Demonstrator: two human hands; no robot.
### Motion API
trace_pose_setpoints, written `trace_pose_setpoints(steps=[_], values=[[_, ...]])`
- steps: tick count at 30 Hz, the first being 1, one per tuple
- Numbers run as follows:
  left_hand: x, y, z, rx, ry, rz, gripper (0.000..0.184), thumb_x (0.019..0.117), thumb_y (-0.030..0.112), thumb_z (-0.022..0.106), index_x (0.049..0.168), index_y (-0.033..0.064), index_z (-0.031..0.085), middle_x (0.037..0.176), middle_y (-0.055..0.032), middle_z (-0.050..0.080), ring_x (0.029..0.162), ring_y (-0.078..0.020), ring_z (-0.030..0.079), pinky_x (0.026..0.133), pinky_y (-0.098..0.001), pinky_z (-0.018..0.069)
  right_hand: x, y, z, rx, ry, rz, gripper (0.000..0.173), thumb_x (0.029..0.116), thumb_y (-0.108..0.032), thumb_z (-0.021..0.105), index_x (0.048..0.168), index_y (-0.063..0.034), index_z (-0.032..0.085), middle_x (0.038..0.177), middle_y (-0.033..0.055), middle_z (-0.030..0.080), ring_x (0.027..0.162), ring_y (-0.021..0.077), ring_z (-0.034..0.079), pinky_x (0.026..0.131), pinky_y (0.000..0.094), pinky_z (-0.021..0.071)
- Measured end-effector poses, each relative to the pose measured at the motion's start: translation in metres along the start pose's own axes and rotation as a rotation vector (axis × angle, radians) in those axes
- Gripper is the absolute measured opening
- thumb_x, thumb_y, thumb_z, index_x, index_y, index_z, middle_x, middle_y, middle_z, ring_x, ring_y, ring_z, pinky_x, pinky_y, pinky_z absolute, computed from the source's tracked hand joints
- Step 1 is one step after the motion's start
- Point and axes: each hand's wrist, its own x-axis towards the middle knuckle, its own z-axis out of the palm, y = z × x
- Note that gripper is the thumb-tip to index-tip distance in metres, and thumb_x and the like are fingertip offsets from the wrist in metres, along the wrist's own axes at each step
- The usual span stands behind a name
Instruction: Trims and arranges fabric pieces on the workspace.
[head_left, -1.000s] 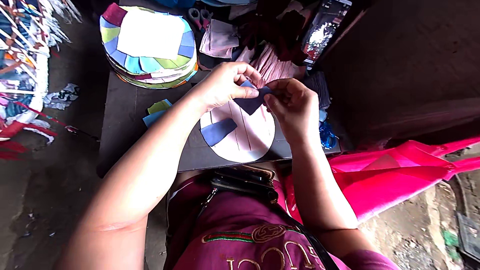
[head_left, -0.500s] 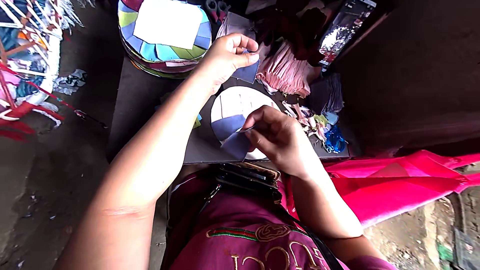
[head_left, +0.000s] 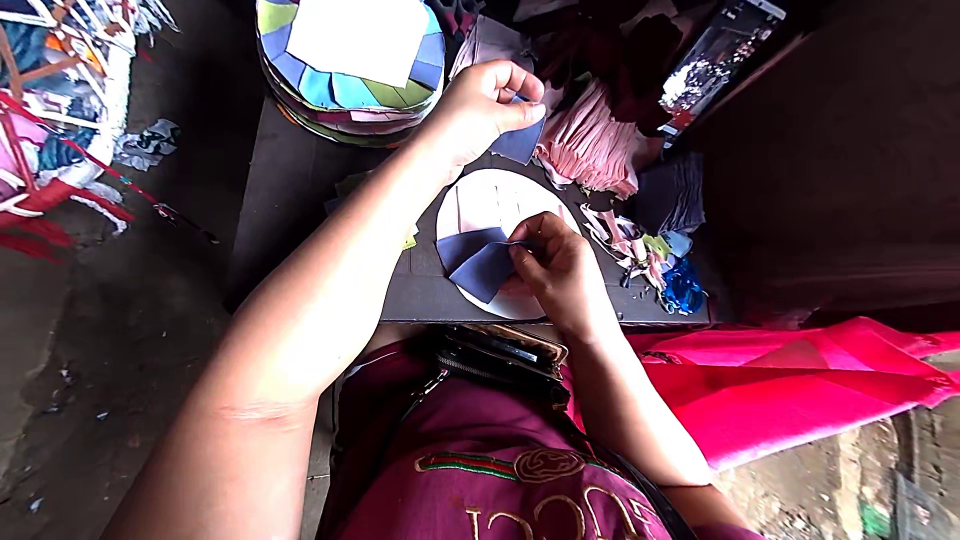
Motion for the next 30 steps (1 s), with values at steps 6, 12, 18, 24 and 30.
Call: trace_pose_setpoints(steps=[6, 12, 18, 24, 30], values=[[0.0, 0.005, -0.003, 0.173, 0.083, 0.029, 0.02, 0.0992, 0.006, 0.062, 0.118, 0.0014, 0.063, 0.103, -0.0061, 0.064, 0.088, -0.0061, 0.059, 0.083, -0.0236, 0.0484, -0.003, 0.001, -0.001, 0.002, 0.024, 0.054, 0.01, 0.0992, 0.001, 0.057, 0.107, -0.0048, 0.056, 0.087, 0.002, 0.067, 0.062, 0.0012, 0.064, 0.056, 0.0182, 0.0564], [-0.023, 0.064, -0.032, 0.343, 0.093, 0.154, 0.024, 0.1018, 0.006, 0.054, 0.125, 0.0025, 0.06, 0.105, -0.0022, 0.064, 0.091, -0.0017, 0.061, 0.083, -0.021, 0.0506, -0.003, 0.001, -0.005, 0.085, 0.032, 0.016, 0.011, 0.0973, 0.004, 0.057, 0.106, -0.0035, 0.056, 0.089, 0.0003, 0.066, 0.066, 0.0001, 0.065, 0.061, 0.0184, 0.0586], [-0.084, 0.078, -0.065, 0.82, 0.14, 0.208, 0.027, 0.1015, 0.015, 0.055, 0.127, 0.0125, 0.063, 0.105, 0.0025, 0.063, 0.084, 0.0055, 0.057, 0.075, -0.0122, 0.0471, -0.006, 0.001, -0.008, 0.162, -0.007, -0.024, 0.012, 0.0986, 0.004, 0.054, 0.107, -0.0038, 0.055, 0.089, 0.0003, 0.067, 0.062, 0.002, 0.067, 0.058, 0.0205, 0.061], [-0.154, 0.039, -0.084, 0.957, 0.321, -0.137, 0.028, 0.1028, 0.007, 0.054, 0.13, 0.0062, 0.062, 0.097, -0.017, 0.064, 0.074, -0.0271, 0.059, 0.066, -0.0503, 0.0495, -0.012, -0.002, -0.009, 0.137, -0.029, -0.074, 0.016, 0.0985, 0.003, 0.053, 0.109, -0.002, 0.063, 0.083, -0.001, 0.07, 0.06, 0.001, 0.067, 0.059, 0.0189, 0.0606], [-0.182, -0.004, -0.063, 1.08, 0.421, -0.157, 0.027, 0.1017, 0.004, 0.057, 0.128, 0.0006, 0.064, 0.111, -0.0268, 0.066, 0.09, -0.0442, 0.065, 0.079, -0.0636, 0.0498, -0.013, -0.007, -0.012, 0.268, -0.228, -0.132, 0.017, 0.0949, 0.006, 0.053, 0.103, -0.004, 0.065, 0.078, -0.0045, 0.069, 0.06, 0.0001, 0.065, 0.058, 0.0178, 0.0593]])
